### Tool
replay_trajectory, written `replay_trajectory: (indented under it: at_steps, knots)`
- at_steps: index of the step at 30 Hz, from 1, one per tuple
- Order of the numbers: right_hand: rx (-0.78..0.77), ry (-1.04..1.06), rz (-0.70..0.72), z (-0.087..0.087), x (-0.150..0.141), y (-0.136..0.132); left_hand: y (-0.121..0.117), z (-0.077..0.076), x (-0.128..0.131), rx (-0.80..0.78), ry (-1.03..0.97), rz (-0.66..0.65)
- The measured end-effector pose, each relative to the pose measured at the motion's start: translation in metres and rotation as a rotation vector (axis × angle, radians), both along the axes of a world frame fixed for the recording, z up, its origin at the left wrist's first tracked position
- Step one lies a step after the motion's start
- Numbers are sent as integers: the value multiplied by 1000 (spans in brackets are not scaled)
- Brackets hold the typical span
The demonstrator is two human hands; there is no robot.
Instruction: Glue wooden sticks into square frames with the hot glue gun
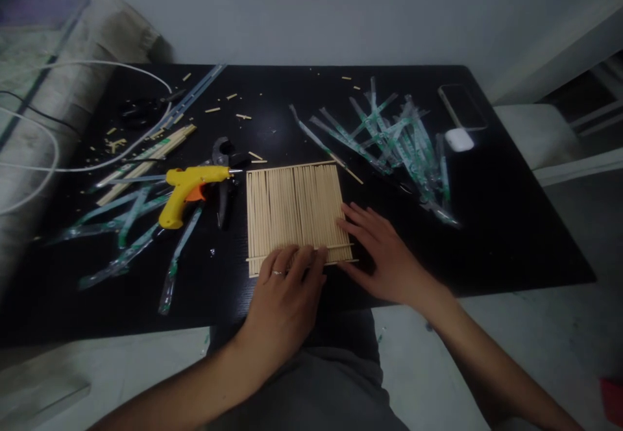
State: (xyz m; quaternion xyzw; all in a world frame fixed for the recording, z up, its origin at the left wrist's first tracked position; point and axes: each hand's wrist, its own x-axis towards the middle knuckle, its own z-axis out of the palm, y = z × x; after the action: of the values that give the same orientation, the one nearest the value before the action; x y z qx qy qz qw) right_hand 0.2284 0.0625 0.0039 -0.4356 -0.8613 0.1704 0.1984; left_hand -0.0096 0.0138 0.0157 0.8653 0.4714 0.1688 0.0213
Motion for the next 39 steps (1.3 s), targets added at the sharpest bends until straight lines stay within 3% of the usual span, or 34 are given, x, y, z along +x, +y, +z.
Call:
replay_trajectory:
  at_steps: [6,11,15,26,33,39]
  knots:
    - [11,12,1,-2,1,0,27,9,-13,-71,3,-203]
    - [-4,25,-8,-3,1,-1,45,19,-17,-114,34,-271]
    - [-4,28,-9,-4,1,-1,52,18,-18,-76,33,-305]
    - [-63,23,-22,0,1,0,71,19,-19,-129,54,-307]
    - [-56,29,-17,0,1,1,70,16,-20,-134,-4,-302]
    - [-58,22,-23,0,1,0,71,12,-25,-57,-29,-242]
